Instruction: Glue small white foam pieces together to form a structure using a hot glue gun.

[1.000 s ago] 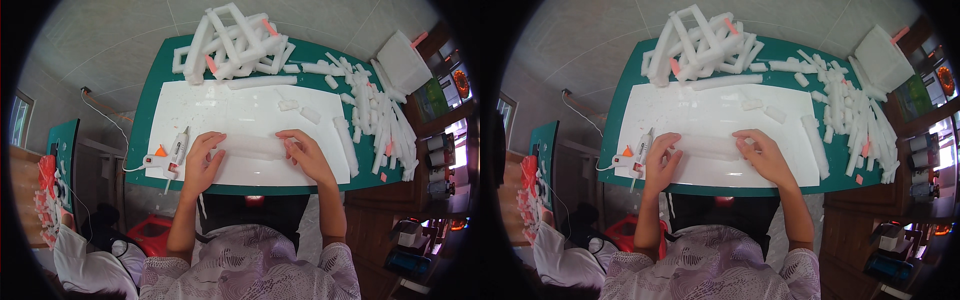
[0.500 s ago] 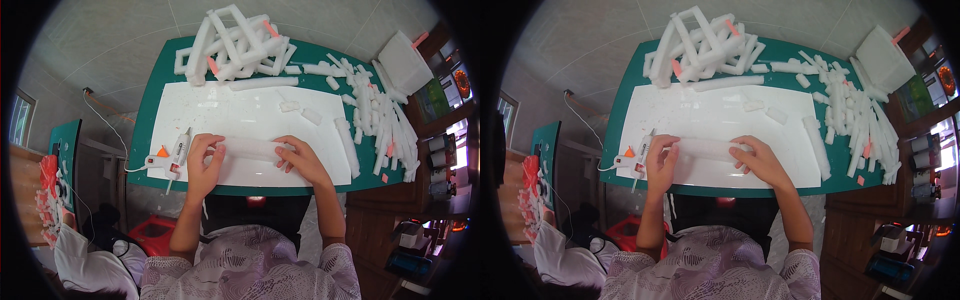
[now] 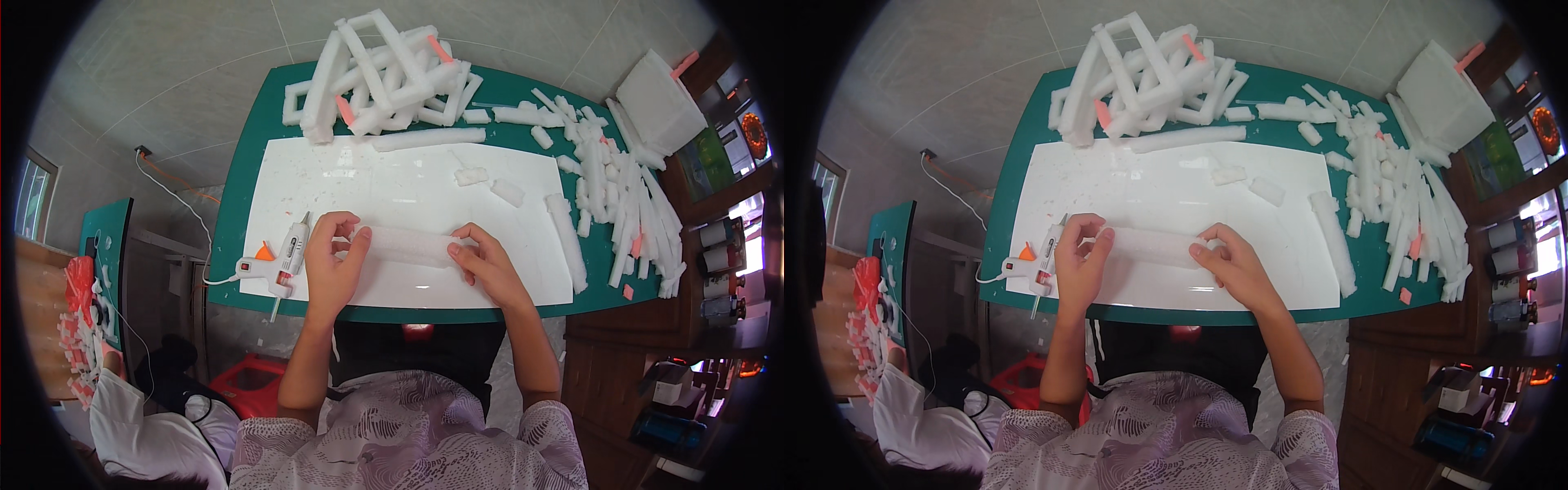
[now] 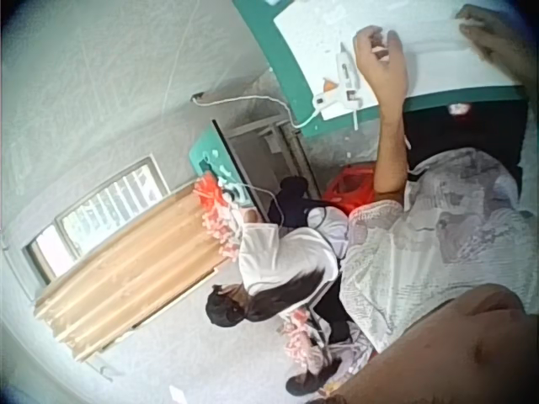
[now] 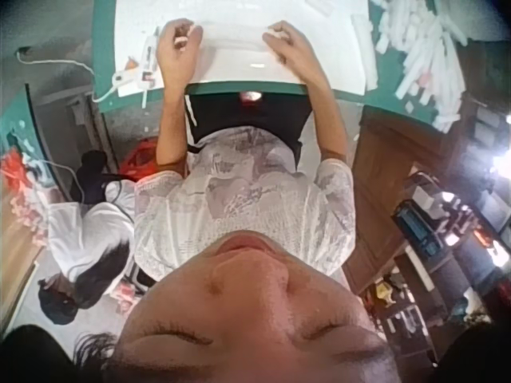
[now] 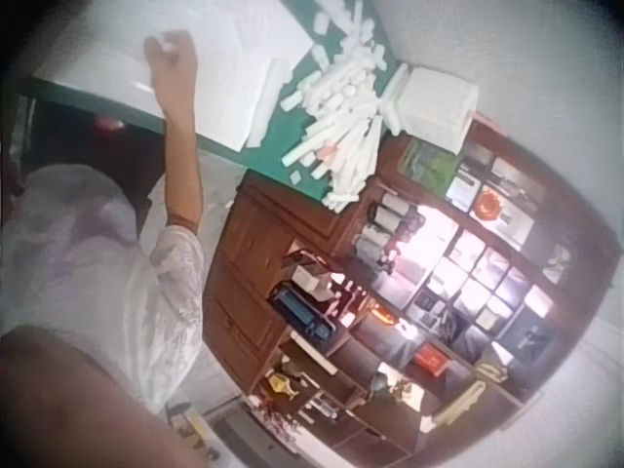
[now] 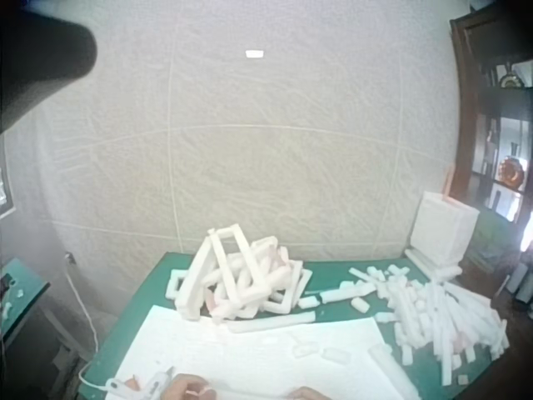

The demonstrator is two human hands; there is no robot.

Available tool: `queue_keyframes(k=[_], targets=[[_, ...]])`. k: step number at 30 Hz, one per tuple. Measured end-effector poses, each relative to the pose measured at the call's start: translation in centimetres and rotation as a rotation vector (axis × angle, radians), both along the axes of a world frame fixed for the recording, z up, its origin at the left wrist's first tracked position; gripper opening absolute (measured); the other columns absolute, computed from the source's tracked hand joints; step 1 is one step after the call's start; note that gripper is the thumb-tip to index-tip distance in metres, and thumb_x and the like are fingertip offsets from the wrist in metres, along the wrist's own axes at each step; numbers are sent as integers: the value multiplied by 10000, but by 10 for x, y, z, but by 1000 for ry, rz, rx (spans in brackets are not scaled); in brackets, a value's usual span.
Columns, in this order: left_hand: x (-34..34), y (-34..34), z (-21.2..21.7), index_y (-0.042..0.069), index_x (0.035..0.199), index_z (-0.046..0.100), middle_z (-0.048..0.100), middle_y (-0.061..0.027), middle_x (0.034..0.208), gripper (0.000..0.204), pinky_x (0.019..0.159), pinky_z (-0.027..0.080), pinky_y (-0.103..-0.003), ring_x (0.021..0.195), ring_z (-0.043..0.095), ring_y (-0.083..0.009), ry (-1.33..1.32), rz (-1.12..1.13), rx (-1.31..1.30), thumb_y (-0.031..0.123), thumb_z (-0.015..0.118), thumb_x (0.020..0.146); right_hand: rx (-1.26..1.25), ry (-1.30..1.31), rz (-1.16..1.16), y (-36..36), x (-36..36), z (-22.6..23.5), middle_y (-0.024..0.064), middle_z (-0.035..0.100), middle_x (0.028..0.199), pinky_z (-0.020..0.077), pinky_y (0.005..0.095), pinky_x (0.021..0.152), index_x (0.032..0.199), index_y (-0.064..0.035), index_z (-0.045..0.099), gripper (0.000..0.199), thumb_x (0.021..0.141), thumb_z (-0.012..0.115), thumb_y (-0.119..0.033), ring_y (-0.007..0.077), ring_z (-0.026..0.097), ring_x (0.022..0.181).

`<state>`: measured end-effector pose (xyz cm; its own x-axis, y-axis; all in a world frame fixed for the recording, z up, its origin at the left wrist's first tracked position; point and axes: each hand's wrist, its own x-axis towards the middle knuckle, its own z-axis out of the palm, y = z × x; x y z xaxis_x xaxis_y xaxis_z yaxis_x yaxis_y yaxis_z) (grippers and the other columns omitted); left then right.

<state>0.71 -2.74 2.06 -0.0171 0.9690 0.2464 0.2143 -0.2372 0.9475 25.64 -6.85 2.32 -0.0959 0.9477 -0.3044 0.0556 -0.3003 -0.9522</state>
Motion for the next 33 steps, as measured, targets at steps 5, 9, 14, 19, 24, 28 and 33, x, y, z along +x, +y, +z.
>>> queue_keyframes(k=[5, 9, 14, 19, 24, 28, 33], targets=[[2, -1, -2, 32, 1001, 611, 541, -21, 865, 166, 665, 463, -243, 786, 513, -81, -65, 20, -67, 85, 701, 873, 92, 31, -84, -2, -7, -7, -15, 502, 730, 367, 221, 565, 1042, -56, 568, 269, 941, 684, -277, 63, 465, 640], [1, 1, -12, 31, 976, 590, 524, -5, 820, 170, 641, 436, -233, 734, 482, -75, -51, 34, -31, 93, 707, 871, 138, 80, -139, -5, -16, -12, -22, 481, 765, 371, 219, 611, 1038, -56, 569, 245, 945, 676, -255, 62, 456, 686], [0, 0, -21, 31, 943, 548, 506, 4, 751, 199, 615, 403, -225, 685, 438, -67, -99, 39, -76, 117, 713, 872, 197, 201, -246, -9, -27, -12, -51, 423, 801, 352, 222, 606, 1067, -68, 535, 199, 944, 660, -162, 47, 409, 720], [0, 0, -23, 23, 931, 536, 502, 2, 752, 199, 609, 393, -224, 679, 418, -65, -93, 42, -79, 118, 703, 881, 216, 215, -263, -9, -31, -13, -55, 418, 789, 333, 216, 590, 1073, -71, 519, 196, 943, 655, -125, 38, 391, 698], [-1, -1, -30, 22, 914, 526, 491, 4, 756, 199, 603, 376, -224, 675, 403, -67, -105, 44, -88, 114, 699, 881, 234, 215, -277, -10, -33, -16, -65, 400, 785, 294, 213, 572, 1068, -70, 515, 186, 942, 649, -96, 25, 371, 686], [-1, -2, -34, 17, 912, 526, 487, 4, 754, 198, 597, 365, -226, 672, 402, -72, -82, 49, -46, 104, 699, 871, 225, 212, -281, -10, -33, -14, -69, 392, 795, 276, 210, 587, 1053, -70, 517, 176, 935, 647, -77, 19, 353, 699], [-1, -3, -33, 14, 914, 529, 480, 7, 753, 195, 596, 357, -226, 672, 399, -72, -59, 56, -7, 96, 699, 865, 220, 207, -281, -9, -33, -13, -69, 381, 800, 277, 203, 612, 1044, -68, 526, 169, 929, 649, -69, 21, 345, 720]])
